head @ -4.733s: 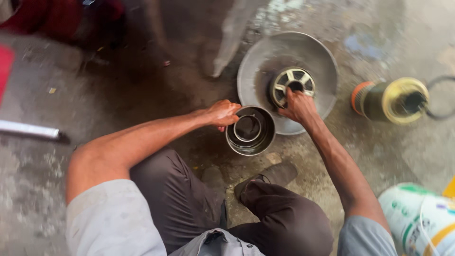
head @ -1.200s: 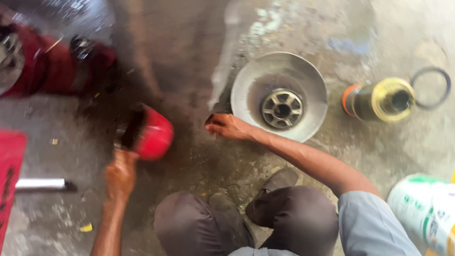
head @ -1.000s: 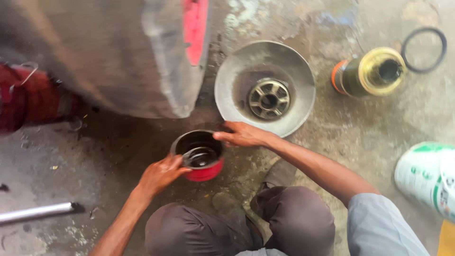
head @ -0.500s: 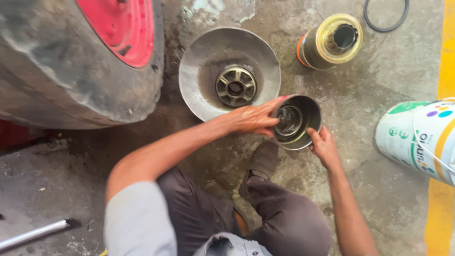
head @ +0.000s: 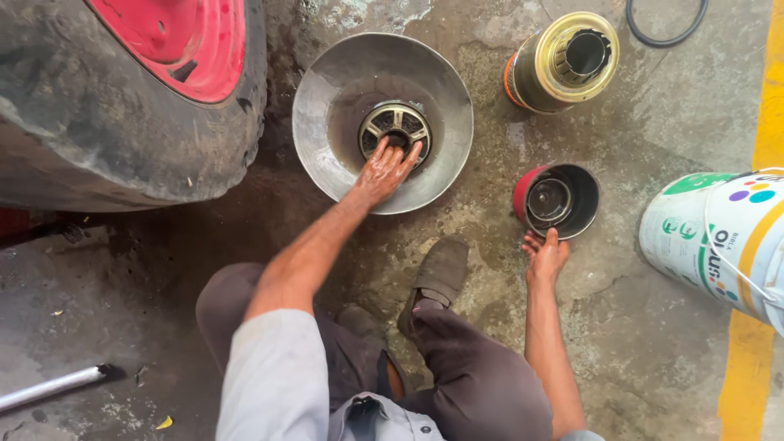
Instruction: The person scrubs a circular metal filter component with a cloth in a metal bowl filled with dark liquid. They rinse the filter by dipping it into the bowl and then place it on top of a larger cylindrical filter assembly. The person repeats this process with a second filter component, scrubbing and rinsing it before placing it aside.
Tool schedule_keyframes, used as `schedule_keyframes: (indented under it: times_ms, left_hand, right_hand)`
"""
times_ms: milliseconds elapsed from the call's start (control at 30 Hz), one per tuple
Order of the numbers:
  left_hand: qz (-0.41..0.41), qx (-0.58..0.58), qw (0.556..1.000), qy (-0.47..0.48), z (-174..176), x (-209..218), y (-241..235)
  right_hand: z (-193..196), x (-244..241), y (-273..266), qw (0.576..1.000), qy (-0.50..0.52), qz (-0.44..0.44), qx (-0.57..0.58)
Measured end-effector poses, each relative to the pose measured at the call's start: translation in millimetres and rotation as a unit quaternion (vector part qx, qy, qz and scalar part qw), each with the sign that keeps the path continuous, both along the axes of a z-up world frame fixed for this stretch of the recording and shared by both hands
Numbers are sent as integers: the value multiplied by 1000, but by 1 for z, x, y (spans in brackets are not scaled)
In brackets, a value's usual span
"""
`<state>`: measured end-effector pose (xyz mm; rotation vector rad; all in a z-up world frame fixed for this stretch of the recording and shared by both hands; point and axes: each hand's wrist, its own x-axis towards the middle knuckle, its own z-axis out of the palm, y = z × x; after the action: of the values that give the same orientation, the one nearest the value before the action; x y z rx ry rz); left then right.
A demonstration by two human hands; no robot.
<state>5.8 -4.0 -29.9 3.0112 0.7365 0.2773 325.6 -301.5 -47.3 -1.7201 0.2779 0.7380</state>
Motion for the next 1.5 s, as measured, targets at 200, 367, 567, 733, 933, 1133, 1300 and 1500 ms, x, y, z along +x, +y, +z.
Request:
schedule_keyframes:
  times_ms: [200,367,567,733,933,1133,1300,1500]
  left_hand:
    - [106,-308,930,-169,46,-2,23]
    - [280,-619,601,-420,31,-17,70]
    - [265,-655,540,-457,1,-68,97]
    - [344,-562,678,-325,12,-78,118]
    - [405,-447,727,-327,18,-66,118]
    - [389,-399,762,-328,25,-51,120]
    - [326,-390,792,-338,44,-37,121]
    - [273,-345,826,-352,63,-22,111]
  right_hand:
    - [63,-71,24,989,-49,130,-40]
    - [70,-131,173,795,-359,489,16]
    - [31,-168,289,487,-634,600,28]
    - [6,-142,306,563,-450,682,-122]
    - [-11,-138,290,543,-523,655,-55]
    - [36,-180,291,818,-210,531,66]
    - [49,-200,286,575,-504,632,125]
    - [-24,-174,323,541,-387,745,41]
